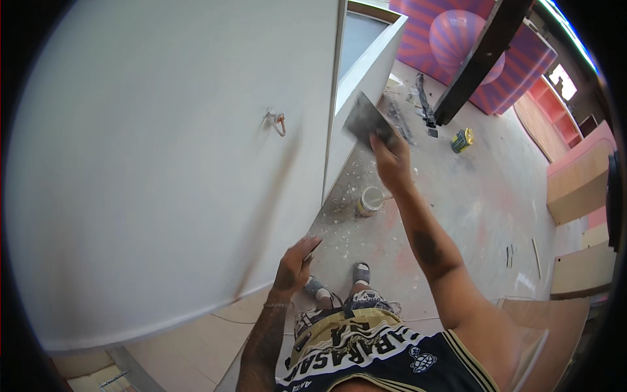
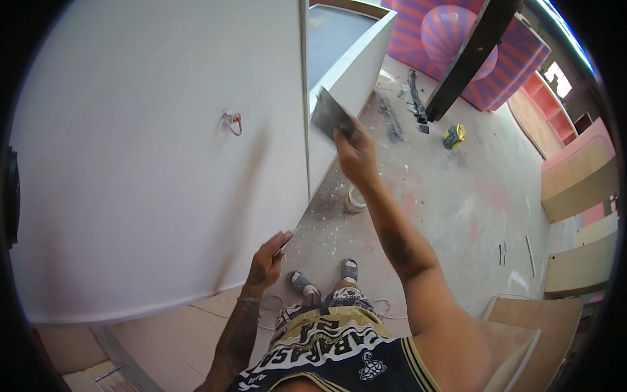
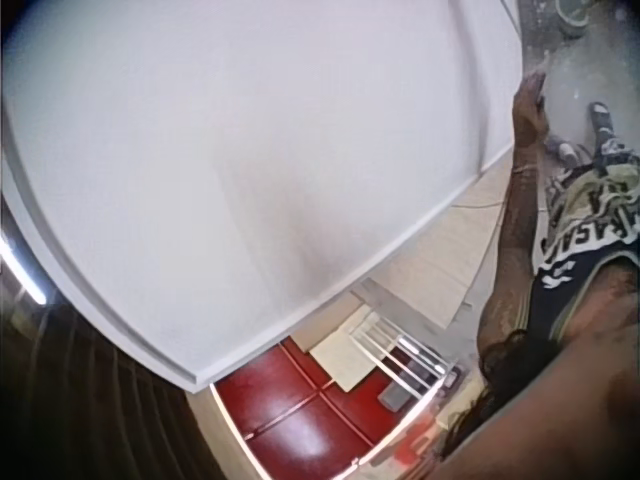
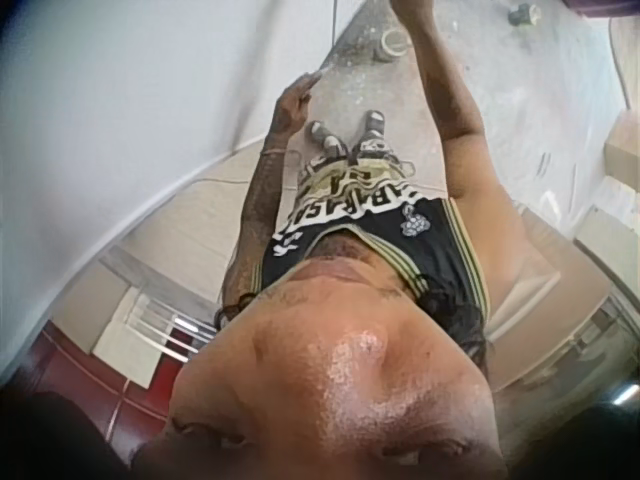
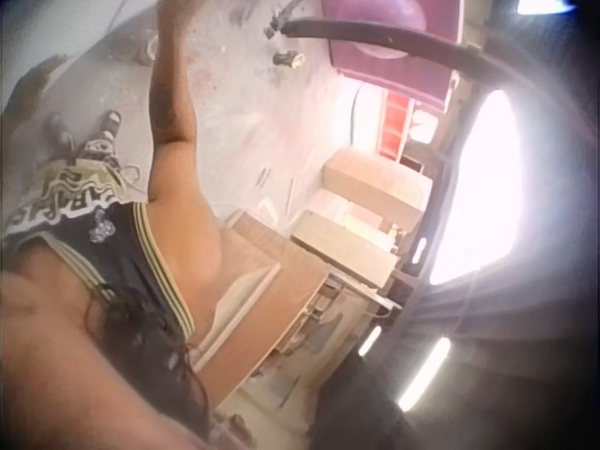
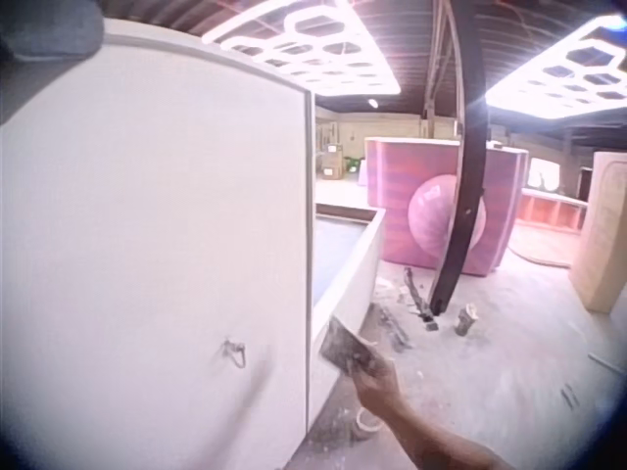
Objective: Applying putty or joint compound to the corner and surface of a wall using putty knives.
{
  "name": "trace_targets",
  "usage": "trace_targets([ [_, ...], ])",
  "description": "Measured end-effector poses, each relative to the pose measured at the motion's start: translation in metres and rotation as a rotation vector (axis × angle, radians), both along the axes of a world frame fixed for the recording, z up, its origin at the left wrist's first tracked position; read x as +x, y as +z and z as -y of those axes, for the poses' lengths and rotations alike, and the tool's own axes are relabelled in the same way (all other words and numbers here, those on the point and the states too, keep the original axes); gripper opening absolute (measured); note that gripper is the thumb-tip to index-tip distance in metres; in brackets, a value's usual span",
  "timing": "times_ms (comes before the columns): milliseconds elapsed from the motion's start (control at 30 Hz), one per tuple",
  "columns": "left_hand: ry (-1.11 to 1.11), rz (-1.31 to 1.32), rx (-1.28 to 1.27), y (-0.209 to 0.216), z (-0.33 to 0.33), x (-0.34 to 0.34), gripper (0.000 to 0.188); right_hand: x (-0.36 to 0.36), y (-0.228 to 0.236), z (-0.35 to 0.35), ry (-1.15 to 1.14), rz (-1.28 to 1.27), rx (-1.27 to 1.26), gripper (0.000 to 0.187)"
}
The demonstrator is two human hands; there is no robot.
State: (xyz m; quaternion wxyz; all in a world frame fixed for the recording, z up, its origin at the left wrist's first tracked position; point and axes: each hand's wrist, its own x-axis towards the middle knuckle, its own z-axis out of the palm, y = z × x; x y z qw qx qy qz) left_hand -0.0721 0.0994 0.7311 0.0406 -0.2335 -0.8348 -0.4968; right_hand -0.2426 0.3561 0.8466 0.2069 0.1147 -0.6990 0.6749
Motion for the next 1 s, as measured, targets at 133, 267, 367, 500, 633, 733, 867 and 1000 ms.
trace_targets([
  [133,0.155,0.201,0.1,-0.028,0.016,0.04,0.044,-0.071,0.023,0.027,-0.377,-0.591,0.489,0.051],
  [267,0.293,0.406,0.162,-0.04,0.035,0.066,0.043,-0.107,0.014,0.048,-0.465,-0.648,0.496,0.056],
  [367,0.36,0.429,0.145,-0.051,0.052,0.079,0.04,-0.122,-0.004,0.059,-0.561,-0.663,0.602,0.059],
  [500,0.433,0.399,0.116,-0.054,0.063,0.082,0.038,-0.126,-0.042,0.067,-0.666,-0.617,0.708,0.058],
  [633,0.442,0.513,0.135,-0.053,0.071,0.079,0.038,-0.105,-0.086,0.051,-0.763,-0.435,0.85,0.055],
  [733,0.418,0.344,0.153,-0.063,0.072,0.073,0.038,-0.096,-0.063,0.048,-0.802,-0.491,0.867,0.062],
  [867,0.377,0.354,0.12,-0.066,0.068,0.062,0.037,-0.093,0.001,0.053,-0.907,-0.592,0.985,0.052],
  [1000,0.348,0.427,0.088,-0.055,0.061,0.056,0.037,-0.094,0.014,0.057,-0.873,-0.527,1.187,0.049],
])
